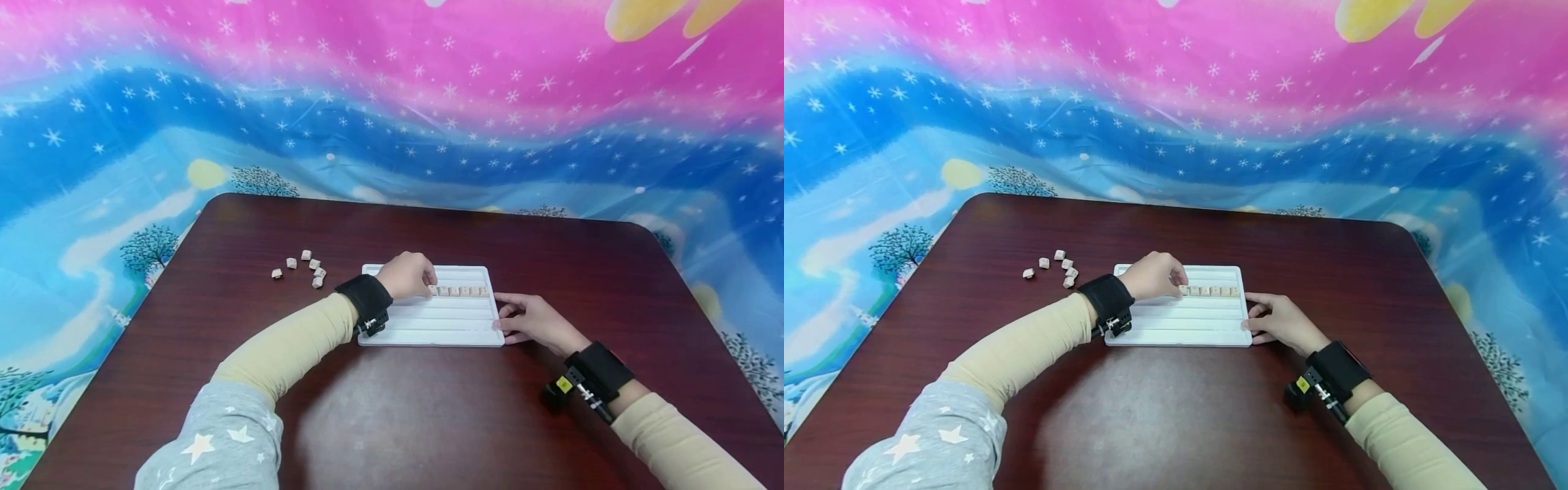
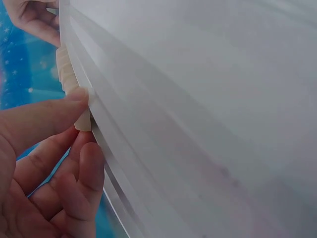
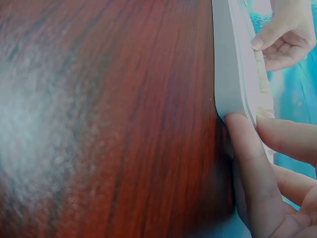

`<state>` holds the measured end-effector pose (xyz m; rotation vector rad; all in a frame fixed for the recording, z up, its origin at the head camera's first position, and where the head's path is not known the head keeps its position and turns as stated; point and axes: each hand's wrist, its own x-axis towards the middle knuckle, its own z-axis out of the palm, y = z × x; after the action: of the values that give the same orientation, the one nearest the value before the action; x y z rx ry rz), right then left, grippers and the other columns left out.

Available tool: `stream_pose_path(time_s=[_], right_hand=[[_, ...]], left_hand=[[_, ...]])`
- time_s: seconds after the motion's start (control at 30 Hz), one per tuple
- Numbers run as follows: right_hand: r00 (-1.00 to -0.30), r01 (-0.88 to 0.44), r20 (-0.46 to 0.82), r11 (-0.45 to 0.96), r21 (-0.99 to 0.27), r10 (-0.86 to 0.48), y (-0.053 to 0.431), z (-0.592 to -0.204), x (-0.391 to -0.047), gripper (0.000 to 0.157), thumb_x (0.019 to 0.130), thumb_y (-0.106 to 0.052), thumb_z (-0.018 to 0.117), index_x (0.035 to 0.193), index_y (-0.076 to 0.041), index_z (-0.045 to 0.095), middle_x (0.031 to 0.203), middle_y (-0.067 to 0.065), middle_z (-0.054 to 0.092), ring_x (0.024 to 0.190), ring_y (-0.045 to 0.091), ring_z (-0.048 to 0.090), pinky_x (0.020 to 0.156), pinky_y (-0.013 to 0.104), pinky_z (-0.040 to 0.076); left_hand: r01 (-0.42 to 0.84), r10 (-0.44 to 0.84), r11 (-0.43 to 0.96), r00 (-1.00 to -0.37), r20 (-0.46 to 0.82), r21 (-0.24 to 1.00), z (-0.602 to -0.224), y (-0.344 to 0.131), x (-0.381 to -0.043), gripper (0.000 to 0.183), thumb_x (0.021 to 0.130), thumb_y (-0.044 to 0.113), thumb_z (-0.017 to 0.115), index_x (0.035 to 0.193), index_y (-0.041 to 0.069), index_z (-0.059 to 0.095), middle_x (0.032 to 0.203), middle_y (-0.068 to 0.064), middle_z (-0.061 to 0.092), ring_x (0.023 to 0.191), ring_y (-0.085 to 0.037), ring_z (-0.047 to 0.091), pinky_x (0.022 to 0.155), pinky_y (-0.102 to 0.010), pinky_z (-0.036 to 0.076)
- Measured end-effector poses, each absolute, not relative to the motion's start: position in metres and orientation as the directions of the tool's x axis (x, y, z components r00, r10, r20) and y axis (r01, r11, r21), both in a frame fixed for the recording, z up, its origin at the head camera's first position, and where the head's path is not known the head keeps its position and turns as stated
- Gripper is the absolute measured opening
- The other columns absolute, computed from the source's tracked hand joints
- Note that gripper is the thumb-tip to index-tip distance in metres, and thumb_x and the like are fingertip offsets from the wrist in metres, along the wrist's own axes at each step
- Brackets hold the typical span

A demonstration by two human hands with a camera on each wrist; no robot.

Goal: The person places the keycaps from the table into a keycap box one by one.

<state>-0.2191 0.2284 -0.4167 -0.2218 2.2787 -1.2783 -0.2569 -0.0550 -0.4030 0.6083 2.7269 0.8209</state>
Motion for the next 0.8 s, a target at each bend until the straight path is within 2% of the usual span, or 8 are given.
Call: stream_pose_path(time_s=[0.5,0.8], right_hand=[[-0.857,0.111,-0.358,0.546,-0.831,-0.371,0.2277,-0.4155,-0.2197,0.072,0.095,-0.003,0.072,0.155,0.008,0.034,0.105,0.02,0.057,0.085,0.025,0.069,0.072,0.035,0.061],[-0.857,0.108,-0.355,0.543,-0.833,-0.374,0.2275,-0.4166,-0.2194,0.071,0.095,-0.002,0.072,0.155,0.008,0.034,0.105,0.021,0.057,0.085,0.025,0.069,0.072,0.035,0.061]], left_hand=[[0.306,0.439,0.772,-0.89,-0.119,0.557,-0.4024,-0.0499,-0.2579,0.016,0.086,0.012,0.084,0.101,0.013,0.078,0.095,0.002,0.071,0.091,-0.014,0.064,0.083,-0.031,0.051],[0.315,0.447,0.77,-0.887,-0.118,0.555,-0.4024,-0.0506,-0.2569,0.02,0.086,0.013,0.084,0.105,0.012,0.079,0.097,0.001,0.072,0.093,-0.015,0.065,0.084,-0.031,0.051]])
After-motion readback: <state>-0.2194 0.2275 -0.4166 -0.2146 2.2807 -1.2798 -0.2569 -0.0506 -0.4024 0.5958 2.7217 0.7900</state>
